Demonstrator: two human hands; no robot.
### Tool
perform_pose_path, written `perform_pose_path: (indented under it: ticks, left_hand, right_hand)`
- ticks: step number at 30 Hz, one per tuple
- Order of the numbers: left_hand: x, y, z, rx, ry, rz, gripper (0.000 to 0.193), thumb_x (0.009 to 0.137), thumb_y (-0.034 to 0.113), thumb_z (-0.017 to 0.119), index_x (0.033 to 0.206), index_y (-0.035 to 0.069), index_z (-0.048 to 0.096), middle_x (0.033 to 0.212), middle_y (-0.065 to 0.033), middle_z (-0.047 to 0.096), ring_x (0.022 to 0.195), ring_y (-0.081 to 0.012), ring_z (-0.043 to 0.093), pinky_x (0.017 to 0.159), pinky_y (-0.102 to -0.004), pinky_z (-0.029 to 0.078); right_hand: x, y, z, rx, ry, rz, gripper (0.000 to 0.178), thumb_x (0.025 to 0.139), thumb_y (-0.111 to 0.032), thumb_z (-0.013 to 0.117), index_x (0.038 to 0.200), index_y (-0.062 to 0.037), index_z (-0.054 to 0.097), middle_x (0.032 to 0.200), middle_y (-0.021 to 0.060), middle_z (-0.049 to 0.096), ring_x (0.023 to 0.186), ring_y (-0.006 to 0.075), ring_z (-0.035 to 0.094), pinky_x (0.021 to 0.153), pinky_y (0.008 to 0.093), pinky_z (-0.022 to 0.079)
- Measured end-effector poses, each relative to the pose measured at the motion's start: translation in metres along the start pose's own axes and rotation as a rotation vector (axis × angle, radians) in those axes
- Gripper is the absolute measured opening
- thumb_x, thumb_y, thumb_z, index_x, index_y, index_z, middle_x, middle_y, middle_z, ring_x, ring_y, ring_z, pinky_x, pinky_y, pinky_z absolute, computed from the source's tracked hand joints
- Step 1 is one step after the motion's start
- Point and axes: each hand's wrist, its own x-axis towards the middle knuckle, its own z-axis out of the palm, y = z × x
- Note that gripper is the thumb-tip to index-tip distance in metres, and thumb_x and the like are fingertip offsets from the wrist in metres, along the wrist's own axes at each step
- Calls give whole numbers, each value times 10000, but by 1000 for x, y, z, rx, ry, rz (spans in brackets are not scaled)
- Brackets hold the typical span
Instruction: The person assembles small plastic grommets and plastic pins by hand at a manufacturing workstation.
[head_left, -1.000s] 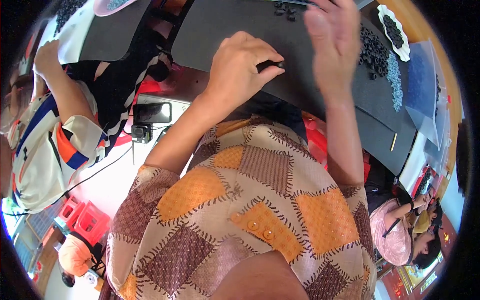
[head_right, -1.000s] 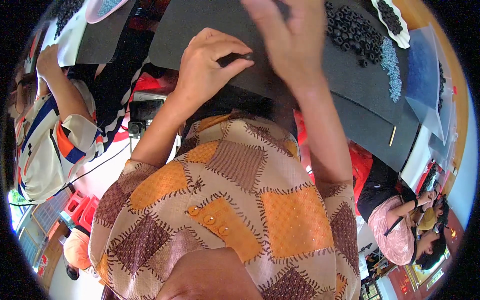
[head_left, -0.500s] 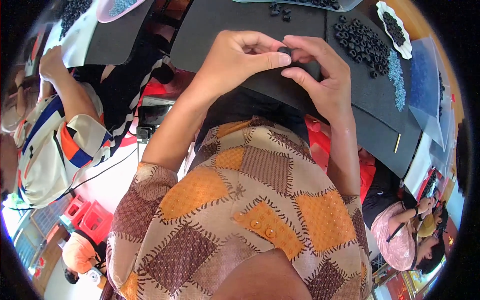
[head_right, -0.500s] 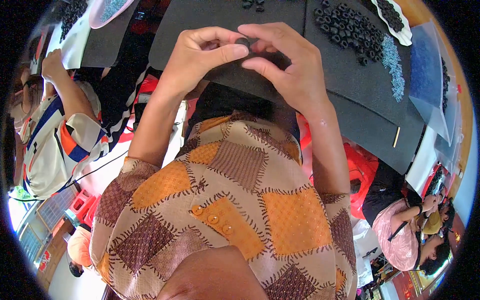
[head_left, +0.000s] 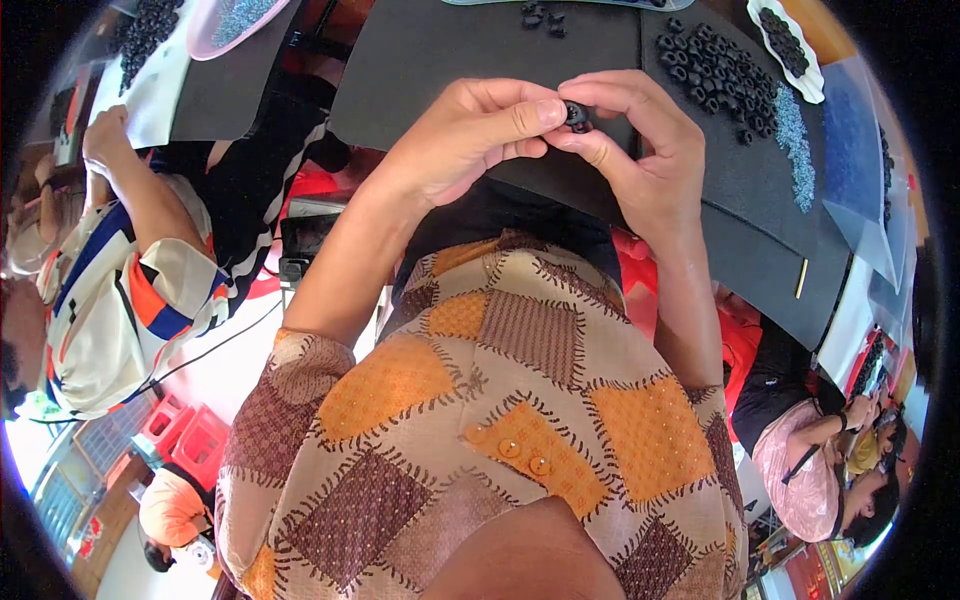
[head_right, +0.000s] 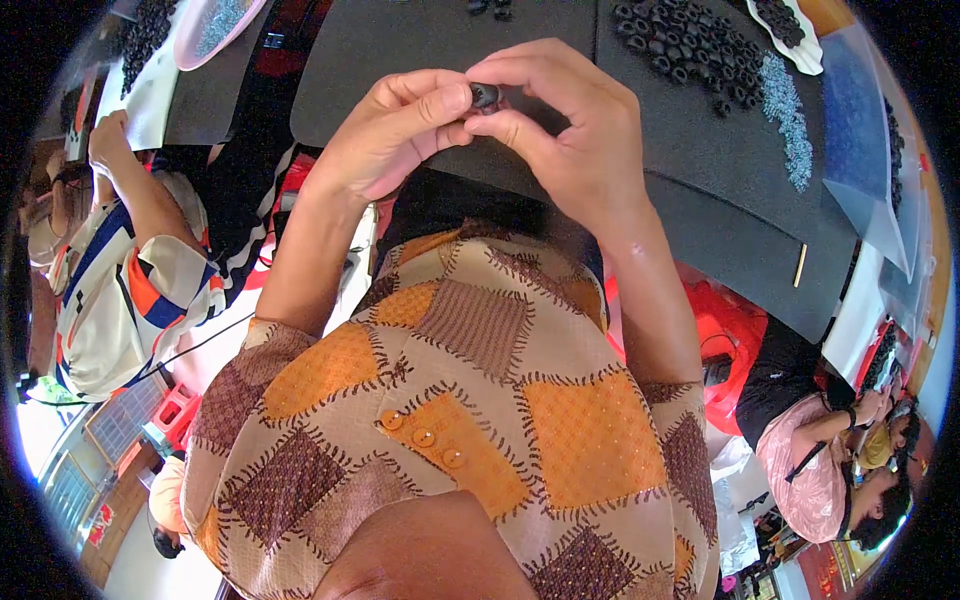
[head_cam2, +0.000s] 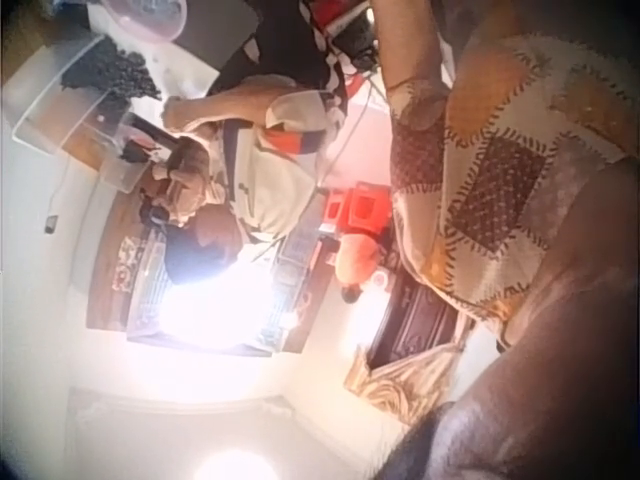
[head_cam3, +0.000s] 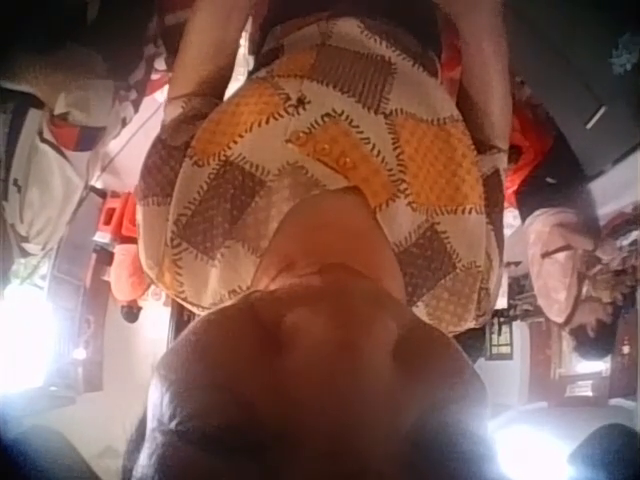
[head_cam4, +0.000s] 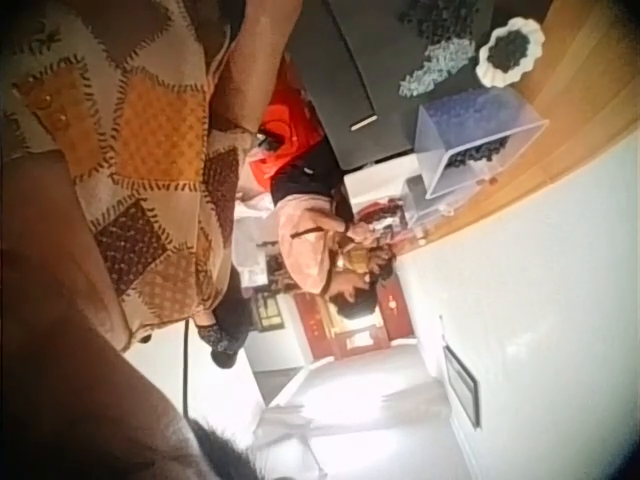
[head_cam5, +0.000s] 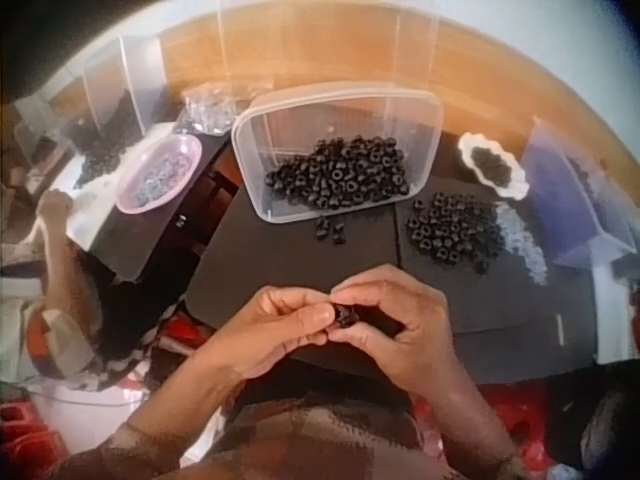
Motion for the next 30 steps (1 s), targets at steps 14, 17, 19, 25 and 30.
perform_pose_path:
  ticks: [14,17,19,25,30]
  left_hand:
    - [-3,-2,15,160,43,37,292,914,255,696,1066,5,703,940,-49,696,861,-94,640,790,-237,522]
    - [-4,2,14,260,23,2,289,905,246,708,1058,1,706,929,-54,700,848,-97,639,771,-237,516]
    - [-3,0,17,254,36,3,287,904,241,710,1056,-2,705,925,-56,702,843,-96,638,764,-234,512]
    - [0,-7,16,76,30,22,263,921,208,686,1060,-15,695,955,-75,702,845,-112,655,789,-247,539]
    - [0,-9,22,-45,-33,5,254,937,194,661,1073,-20,678,990,-95,696,865,-133,671,828,-269,564]
  right_hand:
    - [-7,-16,-5,-150,-11,14,301,717,-54,787,1000,-39,688,971,80,675,849,189,647,751,283,517]
    - [-9,-16,-7,-197,-29,-56,304,712,-48,781,1000,-39,683,971,90,671,864,217,654,750,294,522]
    - [-9,-17,-9,-272,-73,-99,303,709,-41,775,997,-37,679,984,98,667,879,242,657,755,307,527]
    - [0,-13,-12,-114,-72,-74,327,737,-95,770,1044,-62,663,973,67,659,762,215,629,685,316,514]
    - [-6,-11,-3,16,-106,25,379,744,-83,768,1106,-59,657,1052,69,661,690,163,565,652,278,489]
